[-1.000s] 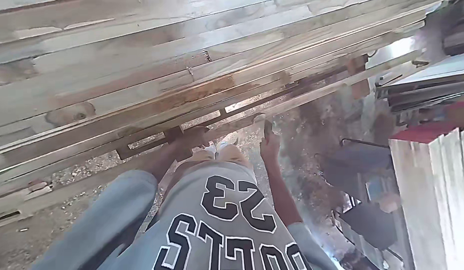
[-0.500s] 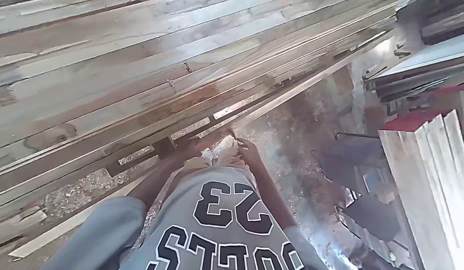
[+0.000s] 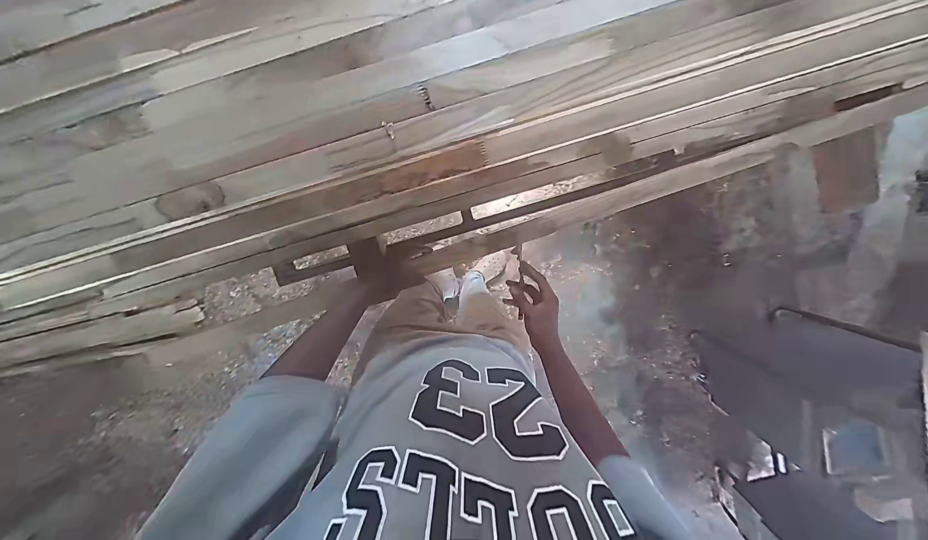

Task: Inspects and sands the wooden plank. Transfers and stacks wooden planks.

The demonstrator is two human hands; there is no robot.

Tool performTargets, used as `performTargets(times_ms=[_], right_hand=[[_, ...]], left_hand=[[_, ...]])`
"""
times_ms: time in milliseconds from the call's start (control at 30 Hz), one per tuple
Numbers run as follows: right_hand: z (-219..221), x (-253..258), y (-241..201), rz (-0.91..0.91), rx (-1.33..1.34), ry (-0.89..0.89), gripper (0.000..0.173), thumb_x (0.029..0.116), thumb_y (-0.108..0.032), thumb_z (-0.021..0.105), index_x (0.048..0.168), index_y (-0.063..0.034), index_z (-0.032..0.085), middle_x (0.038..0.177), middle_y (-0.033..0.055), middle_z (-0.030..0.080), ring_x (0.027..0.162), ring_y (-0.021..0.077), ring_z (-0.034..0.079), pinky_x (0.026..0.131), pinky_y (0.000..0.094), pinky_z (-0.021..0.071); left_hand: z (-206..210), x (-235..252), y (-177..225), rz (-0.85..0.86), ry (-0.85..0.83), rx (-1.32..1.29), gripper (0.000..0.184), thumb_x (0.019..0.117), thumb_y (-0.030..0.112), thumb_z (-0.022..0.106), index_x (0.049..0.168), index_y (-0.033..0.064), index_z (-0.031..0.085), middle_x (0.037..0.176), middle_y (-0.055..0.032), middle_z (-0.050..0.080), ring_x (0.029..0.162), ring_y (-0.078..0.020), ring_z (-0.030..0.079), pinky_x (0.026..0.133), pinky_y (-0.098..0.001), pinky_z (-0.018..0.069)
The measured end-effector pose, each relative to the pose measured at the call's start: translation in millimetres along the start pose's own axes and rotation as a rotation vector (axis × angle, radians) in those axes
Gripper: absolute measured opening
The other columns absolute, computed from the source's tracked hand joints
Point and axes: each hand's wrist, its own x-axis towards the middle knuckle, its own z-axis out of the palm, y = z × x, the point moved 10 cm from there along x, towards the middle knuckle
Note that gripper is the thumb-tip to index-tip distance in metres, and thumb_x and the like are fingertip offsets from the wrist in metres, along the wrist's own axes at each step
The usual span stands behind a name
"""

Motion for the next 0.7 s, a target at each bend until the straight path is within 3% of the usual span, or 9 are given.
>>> performTargets(times_ms=[100,167,200,267,367,467,533,633,700], right_hand=[[12,6,3,-0.176,-0.242,0.042,0.048,0.0941,-0.005,0.069,0.141,-0.0025,0.059,0.141,0.0205,0.056,0.110,0.0236,0.069,0.080,0.0360,0.0655],[23,9,-2,-0.293,-0.458,0.146,0.042,0.0944,-0.007,0.067,0.136,-0.0020,0.064,0.139,0.0256,0.056,0.116,0.0290,0.065,0.087,0.0365,0.0612],[29,9,1,-0.304,-0.571,0.206,0.040,0.0947,-0.007,0.066,0.134,-0.0019,0.066,0.137,0.0281,0.056,0.111,0.0332,0.066,0.087,0.0405,0.0607],[39,4,16,-0.217,-0.807,0.283,0.043,0.0969,-0.011,0.065,0.139,-0.0053,0.062,0.138,0.0320,0.053,0.094,0.0384,0.071,0.076,0.0475,0.0616],[44,-17,24,-0.127,-0.914,0.350,0.047,0.0977,-0.012,0.063,0.145,-0.0080,0.058,0.140,0.0327,0.052,0.088,0.0401,0.072,0.070,0.0506,0.0616],[46,-31,-21,-0.048,-0.926,0.380,0.048,0.0978,-0.013,0.061,0.146,-0.0057,0.057,0.139,0.0321,0.054,0.109,0.0423,0.066,0.088,0.0511,0.0582],[48,-10,-59,0.100,-0.995,0.343,0.049,0.0992,-0.016,0.061,0.147,-0.0053,0.055,0.138,0.0319,0.054,0.118,0.0431,0.062,0.098,0.0536,0.0535],[56,21,-79,0.354,-1.045,0.292,0.039,0.0935,-0.018,0.067,0.129,-0.0023,0.064,0.118,0.0295,0.066,0.101,0.0450,0.069,0.086,0.0649,0.0553],[84,16,-76,0.456,-1.013,0.247,0.032,0.0926,-0.017,0.068,0.120,-0.0003,0.066,0.106,0.0264,0.070,0.090,0.0419,0.072,0.079,0.0632,0.0571]], left_hand=[[-25,-51,-52,-0.137,0.176,-0.030,0.052,0.0938,0.043,0.074,0.133,0.0094,0.067,0.130,-0.0140,0.068,0.122,-0.0280,0.064,0.109,-0.0528,0.0490],[-39,-91,-97,-0.245,0.192,-0.089,0.052,0.0919,0.036,0.077,0.132,0.0046,0.065,0.131,-0.0176,0.066,0.123,-0.0301,0.063,0.109,-0.0508,0.0487],[-43,-108,-118,-0.274,0.168,-0.077,0.053,0.0914,0.033,0.078,0.133,0.0041,0.064,0.132,-0.0177,0.066,0.123,-0.0302,0.063,0.108,-0.0502,0.0485],[-48,-134,-157,-0.324,0.063,-0.020,0.052,0.0919,0.031,0.078,0.134,0.0033,0.063,0.133,-0.0189,0.064,0.127,-0.0320,0.060,0.110,-0.0525,0.0467],[-49,-156,-203,-0.403,-0.182,0.064,0.052,0.0985,0.041,0.068,0.134,0.0031,0.064,0.132,-0.0234,0.065,0.128,-0.0374,0.060,0.112,-0.0586,0.0424],[-47,-171,-230,-0.372,-0.329,0.078,0.053,0.1007,0.046,0.064,0.130,0.0009,0.065,0.122,-0.0265,0.067,0.118,-0.0412,0.064,0.106,-0.0627,0.0448],[-43,-169,-242,-0.337,-0.387,0.073,0.056,0.1014,0.047,0.062,0.130,-0.0014,0.064,0.122,-0.0284,0.067,0.119,-0.0428,0.063,0.106,-0.0631,0.0442],[-31,-164,-255,-0.290,-0.456,0.067,0.062,0.1017,0.053,0.058,0.132,-0.0006,0.062,0.122,-0.0280,0.067,0.117,-0.0421,0.064,0.106,-0.0630,0.0452],[-27,-164,-255,-0.281,-0.469,0.014,0.060,0.1024,0.050,0.059,0.133,-0.0009,0.062,0.118,-0.0268,0.068,0.111,-0.0401,0.067,0.103,-0.0608,0.0479]])
